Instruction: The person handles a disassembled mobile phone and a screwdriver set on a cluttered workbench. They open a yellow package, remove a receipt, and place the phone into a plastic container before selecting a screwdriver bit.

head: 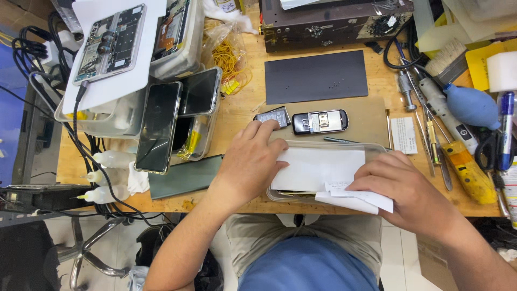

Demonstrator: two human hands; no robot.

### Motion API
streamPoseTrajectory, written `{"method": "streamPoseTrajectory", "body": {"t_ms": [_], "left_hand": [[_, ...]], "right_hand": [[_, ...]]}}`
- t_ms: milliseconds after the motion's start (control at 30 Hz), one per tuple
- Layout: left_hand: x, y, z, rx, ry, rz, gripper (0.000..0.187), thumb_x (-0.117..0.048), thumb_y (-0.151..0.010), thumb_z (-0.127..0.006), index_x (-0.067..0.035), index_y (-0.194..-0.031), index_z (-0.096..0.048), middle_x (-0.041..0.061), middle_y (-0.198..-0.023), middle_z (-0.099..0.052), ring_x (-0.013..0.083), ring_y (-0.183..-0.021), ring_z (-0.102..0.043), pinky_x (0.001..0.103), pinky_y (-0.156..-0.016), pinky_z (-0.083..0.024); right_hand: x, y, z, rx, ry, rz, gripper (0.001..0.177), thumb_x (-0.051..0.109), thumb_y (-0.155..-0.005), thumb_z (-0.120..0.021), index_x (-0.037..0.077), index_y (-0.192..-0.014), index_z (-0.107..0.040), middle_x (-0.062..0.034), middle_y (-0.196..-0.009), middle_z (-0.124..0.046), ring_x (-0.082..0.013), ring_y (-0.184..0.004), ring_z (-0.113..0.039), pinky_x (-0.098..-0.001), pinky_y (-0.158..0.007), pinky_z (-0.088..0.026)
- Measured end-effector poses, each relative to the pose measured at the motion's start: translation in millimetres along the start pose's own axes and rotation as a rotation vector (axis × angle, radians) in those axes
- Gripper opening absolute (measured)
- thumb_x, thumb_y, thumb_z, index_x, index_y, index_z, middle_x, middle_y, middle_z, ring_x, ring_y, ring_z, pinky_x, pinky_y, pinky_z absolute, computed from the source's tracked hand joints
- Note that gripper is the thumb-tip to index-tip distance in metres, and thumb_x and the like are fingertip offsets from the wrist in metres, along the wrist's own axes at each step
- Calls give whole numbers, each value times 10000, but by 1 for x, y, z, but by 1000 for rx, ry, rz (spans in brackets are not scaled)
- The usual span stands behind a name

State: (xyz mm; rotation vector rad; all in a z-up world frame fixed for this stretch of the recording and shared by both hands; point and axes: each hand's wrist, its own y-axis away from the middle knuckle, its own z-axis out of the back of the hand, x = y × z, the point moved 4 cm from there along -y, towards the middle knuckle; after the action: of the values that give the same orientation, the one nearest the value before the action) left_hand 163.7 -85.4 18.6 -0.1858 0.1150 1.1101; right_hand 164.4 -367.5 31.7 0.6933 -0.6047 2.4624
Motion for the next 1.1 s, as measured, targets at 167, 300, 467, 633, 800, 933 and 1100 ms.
{"method": "streamPoseTrajectory", "body": {"t_ms": [167,300,467,633,800,933,1100], "left_hand": [[-12,1,11,-192,-74,-20,253,-322,-785,-920,-132,-819,-756,90,-1348,-666,313,-1073,-589,451,-733,-482],[-15,3,-8,-122,-258,77,430,-534,-750,-914,-137,-789,-753,66,-1227,-640,307,-1045,-562,434,-694,-426],[-18,3,-6,-152,-195,84,264,-356,-865,-830,-120,-896,-715,95,-1220,-588,318,-1074,-548,444,-734,-417],[-26,18,46,-191,408,-212,84,-231,-1047,-685,-179,-989,-652,68,-1303,-653,353,-1196,-580,482,-963,-418],[-17,24,38,130,877,-307,217,-277,-1120,-533,-176,-1132,-724,-87,-1173,-777,212,-1129,-666,382,-1034,-391],[-17,8,38,-154,604,-193,88,-146,-1055,-662,-82,-1014,-707,44,-981,-724,273,-845,-654,388,-774,-516],[-26,-11,15,-2,227,-212,190,-246,-938,-809,-108,-1028,-715,70,-908,-649,338,-806,-624,479,-682,-487]], "right_hand": [[-3,10,-4,19,-18,-8,307,61,-904,-674,211,-1163,-739,-5,-1060,-708,-248,-940,-632,-400,-818,-447],[0,8,-4,1,-28,-6,175,196,-984,-638,188,-1130,-733,-8,-1016,-705,-239,-897,-624,-392,-791,-425],[-3,7,-1,-42,24,-23,270,181,-898,-728,260,-1153,-768,-171,-1387,-580,-398,-1297,-559,-544,-1041,-420],[13,0,11,-97,101,25,262,232,-949,-652,228,-1199,-731,-200,-1463,-569,-438,-1308,-564,-557,-1078,-441],[24,10,2,-69,-104,150,303,272,-1044,-525,98,-1197,-721,-88,-1131,-767,-284,-1014,-733,-465,-896,-512],[26,15,-1,-86,-90,155,305,243,-1025,-567,76,-1233,-716,-84,-1144,-768,-277,-998,-731,-459,-878,-522],[27,15,-2,-73,-67,164,312,243,-1032,-553,84,-1250,-709,-76,-1154,-768,-278,-996,-726,-459,-868,-507]]}}
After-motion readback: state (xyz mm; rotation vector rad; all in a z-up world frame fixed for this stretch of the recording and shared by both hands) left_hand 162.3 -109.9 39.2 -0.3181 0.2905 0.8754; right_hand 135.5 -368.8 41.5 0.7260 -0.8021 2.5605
